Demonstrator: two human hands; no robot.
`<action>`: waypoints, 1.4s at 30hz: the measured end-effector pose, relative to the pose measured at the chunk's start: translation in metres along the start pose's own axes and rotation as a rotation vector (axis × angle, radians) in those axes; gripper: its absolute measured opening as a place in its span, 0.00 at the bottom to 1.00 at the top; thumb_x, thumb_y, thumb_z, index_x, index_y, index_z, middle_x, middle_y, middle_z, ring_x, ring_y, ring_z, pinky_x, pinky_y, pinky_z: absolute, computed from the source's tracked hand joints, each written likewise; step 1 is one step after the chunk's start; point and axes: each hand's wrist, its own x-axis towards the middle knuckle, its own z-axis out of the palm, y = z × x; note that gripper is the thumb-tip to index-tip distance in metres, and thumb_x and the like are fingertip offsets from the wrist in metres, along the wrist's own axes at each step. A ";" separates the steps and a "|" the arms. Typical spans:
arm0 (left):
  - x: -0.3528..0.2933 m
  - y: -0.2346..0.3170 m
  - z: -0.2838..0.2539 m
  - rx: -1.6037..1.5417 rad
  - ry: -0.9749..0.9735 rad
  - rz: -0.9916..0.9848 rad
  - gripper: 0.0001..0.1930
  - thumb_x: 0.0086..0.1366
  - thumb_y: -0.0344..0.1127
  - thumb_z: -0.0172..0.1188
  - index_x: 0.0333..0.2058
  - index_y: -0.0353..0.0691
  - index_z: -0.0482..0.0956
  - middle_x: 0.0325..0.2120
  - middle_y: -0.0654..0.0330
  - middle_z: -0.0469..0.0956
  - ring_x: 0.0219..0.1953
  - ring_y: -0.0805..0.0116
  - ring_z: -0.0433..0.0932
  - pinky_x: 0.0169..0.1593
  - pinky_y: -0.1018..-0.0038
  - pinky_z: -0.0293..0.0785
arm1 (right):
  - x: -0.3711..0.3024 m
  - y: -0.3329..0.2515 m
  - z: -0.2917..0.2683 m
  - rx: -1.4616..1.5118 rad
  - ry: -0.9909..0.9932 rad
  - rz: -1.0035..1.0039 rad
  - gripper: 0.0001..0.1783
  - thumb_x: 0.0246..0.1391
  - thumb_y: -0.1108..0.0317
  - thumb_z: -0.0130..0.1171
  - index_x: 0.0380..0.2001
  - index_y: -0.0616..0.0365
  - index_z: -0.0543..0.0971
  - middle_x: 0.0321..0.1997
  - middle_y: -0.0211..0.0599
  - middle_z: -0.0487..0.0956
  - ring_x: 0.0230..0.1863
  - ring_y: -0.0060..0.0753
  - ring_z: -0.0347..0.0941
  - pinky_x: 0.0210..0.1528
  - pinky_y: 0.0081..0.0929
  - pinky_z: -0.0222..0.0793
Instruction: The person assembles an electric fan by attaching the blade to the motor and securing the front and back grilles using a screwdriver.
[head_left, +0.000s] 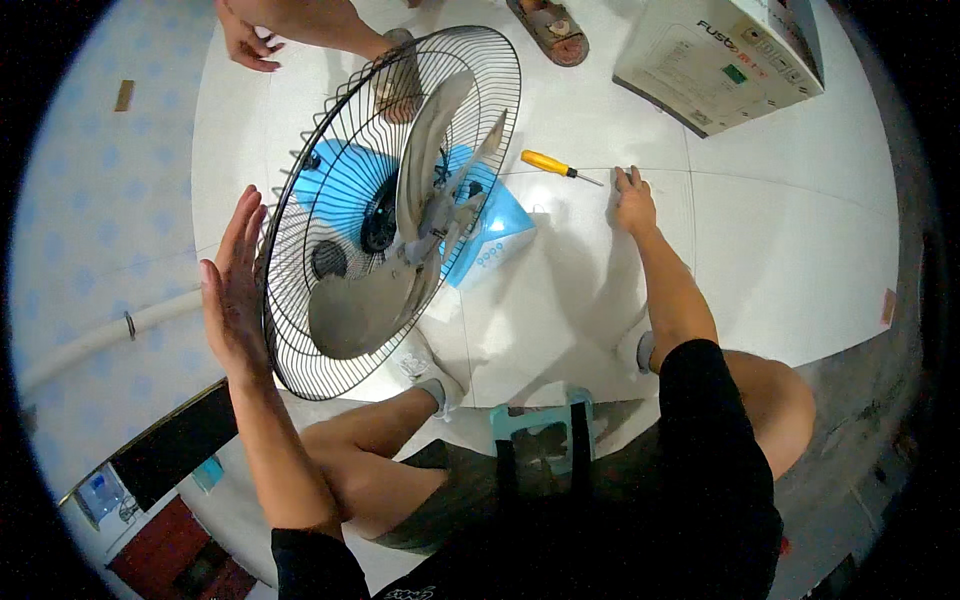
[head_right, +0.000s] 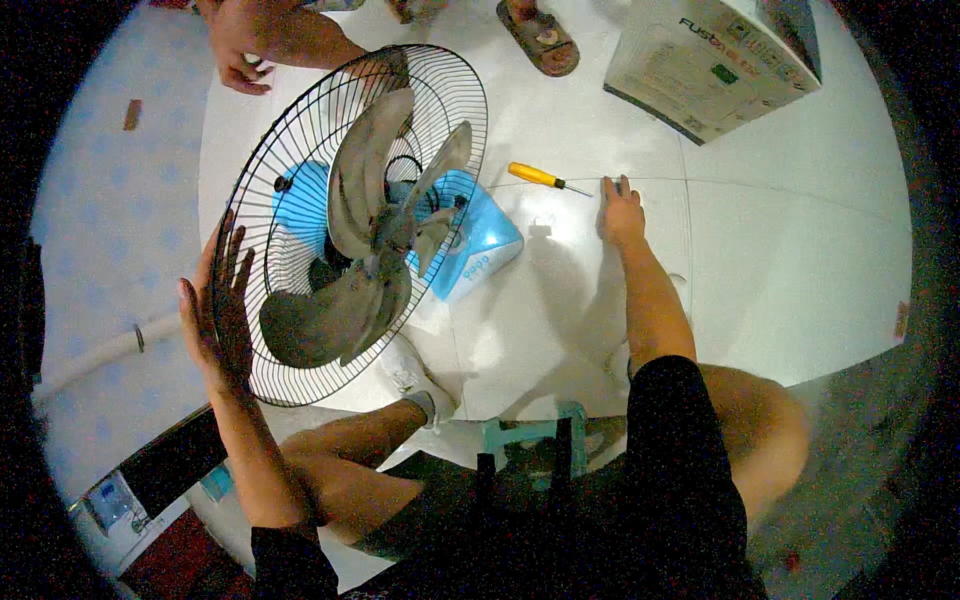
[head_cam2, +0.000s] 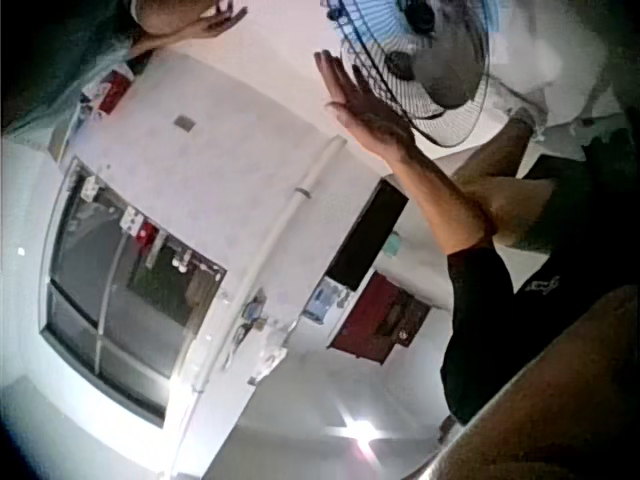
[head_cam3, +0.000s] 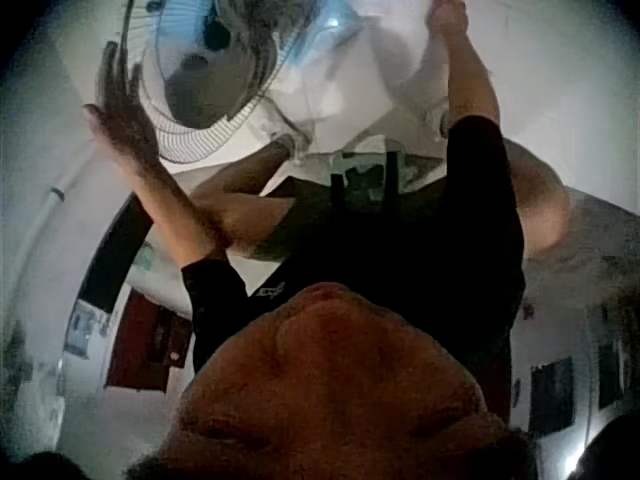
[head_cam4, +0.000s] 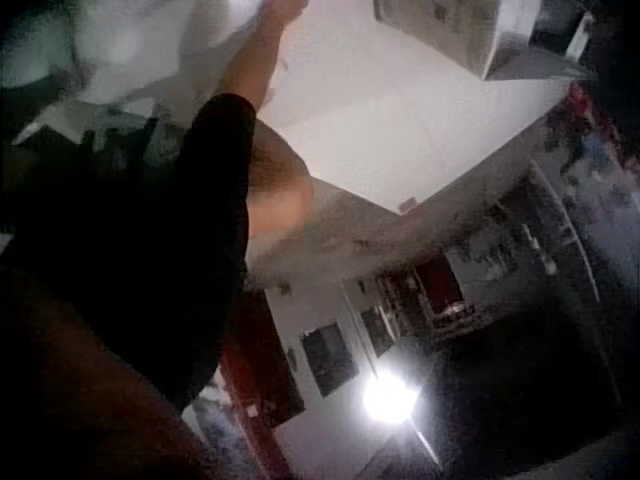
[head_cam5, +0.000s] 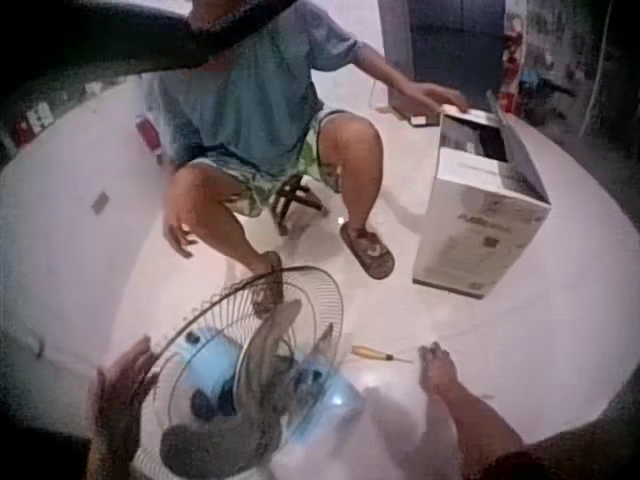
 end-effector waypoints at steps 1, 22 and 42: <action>0.002 -0.002 0.002 0.009 0.002 -0.005 0.42 0.73 0.65 0.32 0.69 0.34 0.59 0.72 0.48 0.56 0.74 0.50 0.52 0.74 0.53 0.42 | 0.004 0.000 0.006 0.008 -0.006 -0.004 0.39 0.46 0.77 0.59 0.65 0.49 0.66 0.72 0.57 0.61 0.61 0.66 0.68 0.64 0.47 0.68; 0.020 -0.025 0.016 -0.018 0.014 -0.035 0.36 0.72 0.63 0.45 0.63 0.37 0.72 0.66 0.48 0.67 0.70 0.53 0.61 0.71 0.59 0.51 | -0.139 -0.232 -0.110 1.645 0.063 0.116 0.21 0.54 0.81 0.64 0.52 0.65 0.75 0.40 0.41 0.83 0.40 0.27 0.81 0.44 0.21 0.77; 0.024 -0.040 0.014 -0.141 -0.082 -0.042 0.25 0.75 0.49 0.48 0.54 0.31 0.79 0.50 0.53 0.81 0.53 0.65 0.76 0.63 0.72 0.64 | -0.150 -0.309 -0.165 1.525 0.193 -0.238 0.21 0.52 0.82 0.67 0.50 0.63 0.76 0.41 0.34 0.78 0.42 0.20 0.76 0.48 0.17 0.75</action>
